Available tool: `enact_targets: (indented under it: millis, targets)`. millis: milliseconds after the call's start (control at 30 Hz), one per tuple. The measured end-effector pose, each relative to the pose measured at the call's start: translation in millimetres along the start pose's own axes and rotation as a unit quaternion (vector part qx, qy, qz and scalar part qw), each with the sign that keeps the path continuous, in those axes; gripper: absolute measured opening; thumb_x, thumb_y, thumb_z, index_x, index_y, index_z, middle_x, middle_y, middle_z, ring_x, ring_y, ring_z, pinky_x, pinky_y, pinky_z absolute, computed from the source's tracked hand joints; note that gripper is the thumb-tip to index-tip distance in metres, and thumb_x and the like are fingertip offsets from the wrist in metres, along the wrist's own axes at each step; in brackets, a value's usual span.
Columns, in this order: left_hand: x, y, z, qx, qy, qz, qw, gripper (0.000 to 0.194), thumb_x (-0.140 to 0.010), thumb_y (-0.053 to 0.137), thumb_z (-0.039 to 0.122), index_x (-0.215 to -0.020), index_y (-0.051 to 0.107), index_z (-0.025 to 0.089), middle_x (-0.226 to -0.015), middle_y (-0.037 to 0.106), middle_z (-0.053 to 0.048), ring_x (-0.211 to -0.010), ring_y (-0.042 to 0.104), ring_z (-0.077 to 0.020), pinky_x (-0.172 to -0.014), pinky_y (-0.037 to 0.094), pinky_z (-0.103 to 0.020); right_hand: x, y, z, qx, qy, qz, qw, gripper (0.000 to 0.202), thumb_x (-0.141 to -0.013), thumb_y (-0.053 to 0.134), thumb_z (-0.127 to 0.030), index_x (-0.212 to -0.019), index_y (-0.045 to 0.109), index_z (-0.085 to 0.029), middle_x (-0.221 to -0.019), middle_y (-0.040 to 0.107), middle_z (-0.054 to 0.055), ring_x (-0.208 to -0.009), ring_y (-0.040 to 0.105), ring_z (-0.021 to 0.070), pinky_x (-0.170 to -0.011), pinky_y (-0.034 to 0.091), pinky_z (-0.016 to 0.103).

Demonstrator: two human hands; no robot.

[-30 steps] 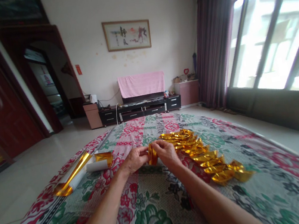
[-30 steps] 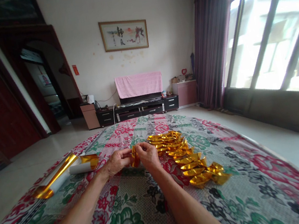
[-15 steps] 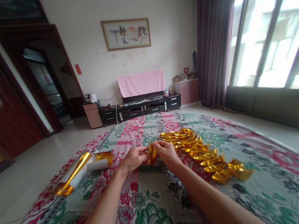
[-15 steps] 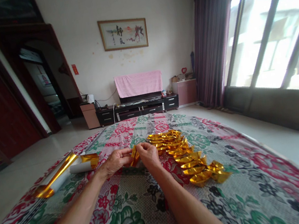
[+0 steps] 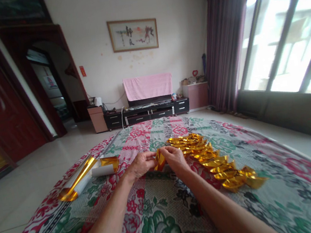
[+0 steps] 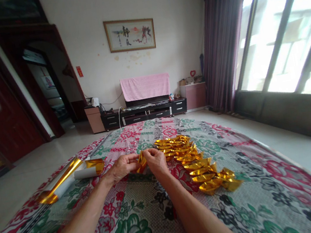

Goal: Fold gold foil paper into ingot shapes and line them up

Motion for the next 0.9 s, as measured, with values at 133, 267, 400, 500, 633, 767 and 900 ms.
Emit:
enact_targets:
  millis: [133,267,400,500,633,767,900]
  targets:
    - [-2,-1.3,-4,0.000,0.001,0.004,1.000,0.046,-0.062,0.059,0.017,-0.108,0.060,0.011,-0.060,0.058,0.002,-0.049,0.045,-0.0062,-0.049,0.032,-0.018,1,-1,0,0.010,-0.004,0.002,1.000,0.029,-0.068,0.051,-0.040,-0.066,0.062,-0.014,-0.055,0.059,-0.001,-0.048,0.048,0.0090,-0.045,0.035,0.017]
    - [-3,-1.2,-6,-0.001,0.000,0.003,1.000,0.048,-0.062,0.061,0.017,-0.109,0.059,0.011,-0.060,0.058,0.002,-0.050,0.046,-0.0067,-0.050,0.033,-0.018,2,-2,-3,0.011,-0.002,0.002,1.000,0.028,-0.068,0.052,-0.040,-0.065,0.062,-0.014,-0.053,0.057,-0.002,-0.047,0.046,0.0084,-0.044,0.034,0.017]
    - [-3,-0.7,-7,0.004,-0.005,0.003,1.000,0.048,-0.063,0.062,0.019,-0.110,0.058,0.010,-0.060,0.059,0.001,-0.048,0.046,-0.0064,-0.049,0.032,-0.018,3,-2,-3,0.005,0.005,0.004,1.000,0.027,-0.068,0.052,-0.040,-0.064,0.062,-0.015,-0.053,0.057,-0.002,-0.047,0.046,0.0084,-0.044,0.033,0.017]
    - [-4,-1.4,-7,0.003,-0.008,0.007,1.000,0.049,-0.063,0.062,0.019,-0.110,0.058,0.009,-0.059,0.058,0.002,-0.048,0.045,-0.0061,-0.048,0.032,-0.018,3,-2,-3,0.008,0.006,0.005,1.000,0.027,-0.068,0.052,-0.040,-0.065,0.062,-0.015,-0.055,0.058,-0.001,-0.049,0.048,0.0090,-0.044,0.034,0.017]
    - [-5,-3.0,-9,-0.006,-0.004,0.009,1.000,0.050,-0.063,0.061,0.019,-0.112,0.056,0.008,-0.060,0.058,0.001,-0.048,0.046,-0.0061,-0.049,0.033,-0.018,3,-3,-2,0.014,0.006,0.008,1.000,0.028,-0.067,0.052,-0.041,-0.066,0.063,-0.015,-0.055,0.059,-0.001,-0.049,0.048,0.0096,-0.045,0.035,0.017]
    - [-7,-7.2,-11,-0.031,0.009,0.020,0.999,0.061,-0.064,0.060,0.018,-0.123,0.046,0.010,-0.056,0.055,0.004,-0.046,0.045,-0.0055,-0.048,0.033,-0.018,3,-2,-3,0.037,-0.003,0.007,0.999,0.030,-0.068,0.050,-0.041,-0.068,0.064,-0.015,-0.055,0.059,-0.001,-0.050,0.049,0.0105,-0.045,0.036,0.018]
    - [-6,-8.9,-10,-0.075,0.030,0.029,0.996,0.069,-0.064,0.059,0.017,-0.129,0.037,0.014,-0.054,0.052,0.006,-0.042,0.043,-0.0046,-0.044,0.032,-0.016,5,-7,-7,0.129,-0.006,0.035,0.991,0.030,-0.069,0.049,-0.039,-0.071,0.067,-0.015,-0.057,0.060,0.000,-0.053,0.051,0.0121,-0.049,0.037,0.019]
Point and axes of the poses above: each hand's wrist, its own x-axis away from the middle knuckle, its own y-axis out of the palm, z = x × y, the point moved 8 cm from there along -x, towards the middle knuckle
